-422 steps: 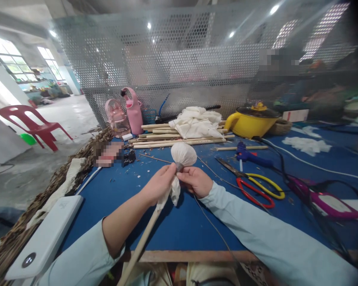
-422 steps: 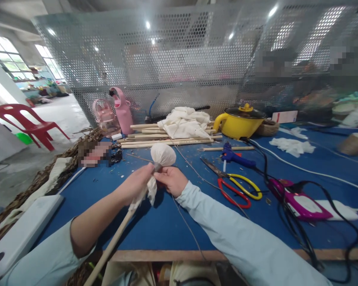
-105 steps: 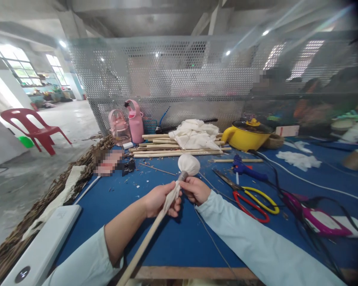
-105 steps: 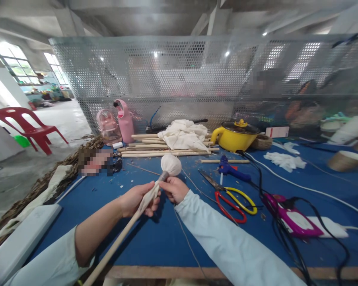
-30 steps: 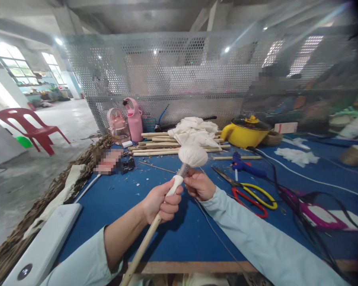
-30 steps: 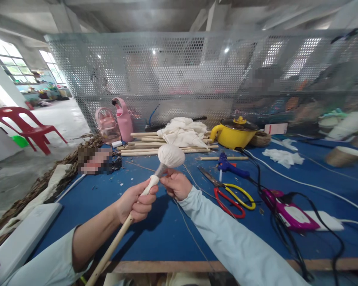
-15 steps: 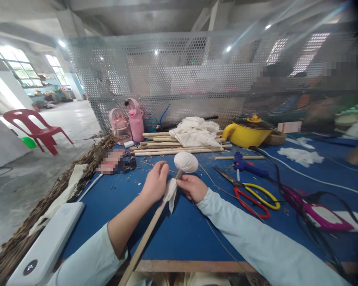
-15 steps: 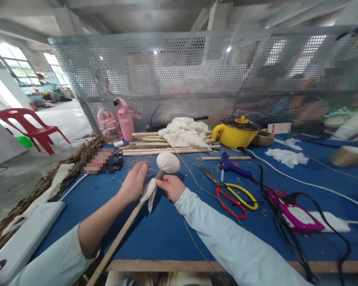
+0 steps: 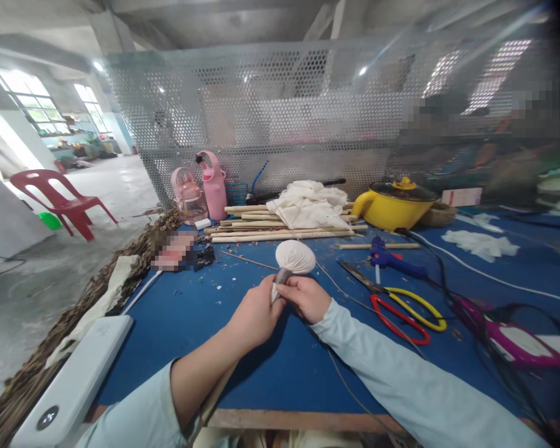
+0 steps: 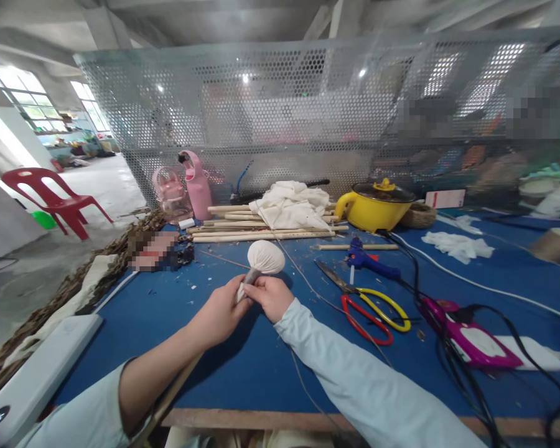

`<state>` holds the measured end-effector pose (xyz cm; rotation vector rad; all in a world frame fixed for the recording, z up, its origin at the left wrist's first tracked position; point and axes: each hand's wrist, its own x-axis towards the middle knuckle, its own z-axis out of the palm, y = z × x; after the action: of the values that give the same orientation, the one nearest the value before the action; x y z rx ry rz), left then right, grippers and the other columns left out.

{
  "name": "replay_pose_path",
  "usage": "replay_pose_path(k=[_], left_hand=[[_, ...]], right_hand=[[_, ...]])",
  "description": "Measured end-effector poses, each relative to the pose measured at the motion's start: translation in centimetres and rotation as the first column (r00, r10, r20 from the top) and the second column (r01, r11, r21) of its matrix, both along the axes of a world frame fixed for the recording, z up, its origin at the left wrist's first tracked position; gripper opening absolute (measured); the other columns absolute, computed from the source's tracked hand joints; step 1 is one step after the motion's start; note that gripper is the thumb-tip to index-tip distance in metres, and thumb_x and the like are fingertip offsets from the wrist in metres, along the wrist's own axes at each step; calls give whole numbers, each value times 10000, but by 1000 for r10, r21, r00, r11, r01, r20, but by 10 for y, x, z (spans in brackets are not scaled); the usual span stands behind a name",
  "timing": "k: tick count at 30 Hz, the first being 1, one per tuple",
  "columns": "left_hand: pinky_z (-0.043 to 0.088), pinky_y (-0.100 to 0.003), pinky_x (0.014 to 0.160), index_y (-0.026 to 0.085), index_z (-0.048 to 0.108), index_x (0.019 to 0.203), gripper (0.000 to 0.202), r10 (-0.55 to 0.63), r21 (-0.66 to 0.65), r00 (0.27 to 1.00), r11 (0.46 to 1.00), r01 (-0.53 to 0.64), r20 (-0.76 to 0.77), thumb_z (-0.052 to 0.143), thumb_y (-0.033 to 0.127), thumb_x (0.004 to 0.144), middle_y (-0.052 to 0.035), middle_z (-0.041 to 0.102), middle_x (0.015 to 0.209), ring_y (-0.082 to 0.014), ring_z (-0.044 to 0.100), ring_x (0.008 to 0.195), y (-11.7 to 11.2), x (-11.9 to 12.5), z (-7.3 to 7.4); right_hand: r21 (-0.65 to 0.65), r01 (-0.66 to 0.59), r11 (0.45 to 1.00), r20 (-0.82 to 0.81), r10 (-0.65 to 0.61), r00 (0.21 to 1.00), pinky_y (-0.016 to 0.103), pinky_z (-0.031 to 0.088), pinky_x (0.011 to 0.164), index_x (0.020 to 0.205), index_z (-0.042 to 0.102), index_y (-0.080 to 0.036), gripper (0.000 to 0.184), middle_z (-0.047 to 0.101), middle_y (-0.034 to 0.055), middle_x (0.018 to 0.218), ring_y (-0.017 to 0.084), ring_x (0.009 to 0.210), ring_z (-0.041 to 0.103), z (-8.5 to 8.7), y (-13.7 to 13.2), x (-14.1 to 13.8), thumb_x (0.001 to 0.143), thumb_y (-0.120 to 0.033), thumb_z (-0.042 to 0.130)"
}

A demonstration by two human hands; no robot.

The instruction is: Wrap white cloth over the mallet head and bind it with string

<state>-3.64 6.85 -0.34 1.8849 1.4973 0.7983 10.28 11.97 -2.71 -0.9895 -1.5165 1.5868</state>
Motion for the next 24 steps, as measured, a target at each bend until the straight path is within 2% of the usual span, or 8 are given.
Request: replay_pose_path(k=[3, 6, 10, 13, 16, 20, 22, 24], left_hand=[[390, -313, 673, 171, 524, 997, 296, 89, -13, 987, 996, -91, -132, 360, 387, 878, -120, 629, 808, -252, 606, 749, -5, 1, 3], [341, -279, 612, 185, 509, 875, 286, 110, -11, 982, 994, -113, -155, 343, 419, 879, -96, 596, 727, -227, 575, 655, -6, 0, 4], [278, -254, 580, 196, 480, 771, 252, 110, 41, 992, 993, -107, -62, 365, 396, 873, -58, 559, 691, -184, 503, 620, -1, -6, 5], [268, -239, 571, 195, 474, 721, 247, 72, 41, 996, 996, -74, 61, 402, 387, 858, -20, 526, 649, -150, 445, 591, 1, -9, 8], [271, -229, 560, 185, 490, 724, 256, 52, 35, 990, 998, -57, 134, 423, 398, 848, 0, 510, 634, -132, 423, 585, 0, -9, 13], [269, -214, 501, 180, 451, 694, 306, 57, -22, 965, 998, -53, 256, 423, 445, 844, 28, 449, 568, -95, 382, 517, -1, -7, 16], [267, -199, 454, 184, 427, 721, 325, 30, -143, 907, 989, 33, 419, 433, 490, 831, 53, 395, 536, -72, 337, 458, -1, -6, 16], [243, -178, 403, 193, 400, 749, 344, 22, -273, 799, 945, 179, 601, 476, 525, 800, 81, 329, 512, -48, 271, 405, -1, -5, 18]], right_hand=[[45, 15, 999, -20, -14, 1000, 262, 407, 579, 660, 583, -138, 360, 561, 5, 563, 138, 588, 527, 2, 0, 0, 646, -487, 668], [88, 33, 996, 14, -34, 999, 268, 400, 599, 661, 582, -132, 377, 584, 17, 610, 132, 592, 510, 4, -1, -1, 643, -502, 654], [237, 159, 958, 103, -188, 977, 244, 310, 488, 633, 554, -153, 313, 491, -21, 524, 96, 484, 392, 15, -9, 0, 683, -456, 614], [312, 187, 932, 83, -223, 971, 238, 287, 465, 607, 536, -167, 272, 462, -28, 507, 92, 472, 367, 28, -15, 3, 698, -414, 603], [281, 177, 943, 55, -200, 978, 232, 266, 437, 582, 512, -173, 282, 429, -42, 476, 82, 444, 339, 34, -17, 5, 681, -412, 625], [150, 102, 983, -38, -97, 995, 213, 205, 371, 603, 481, -183, 312, 352, -79, 420, 59, 369, 277, 27, -11, 4, 672, -437, 648], [69, 75, 995, -106, -68, 992, 205, 173, 337, 612, 466, -185, 338, 332, -92, 402, 48, 331, 249, 21, -8, 4, 660, -456, 662], [9, 52, 999, -154, -50, 987, 200, 155, 314, 612, 461, -184, 361, 325, -99, 382, 42, 304, 235, 19, -6, 4, 639, -470, 681]])
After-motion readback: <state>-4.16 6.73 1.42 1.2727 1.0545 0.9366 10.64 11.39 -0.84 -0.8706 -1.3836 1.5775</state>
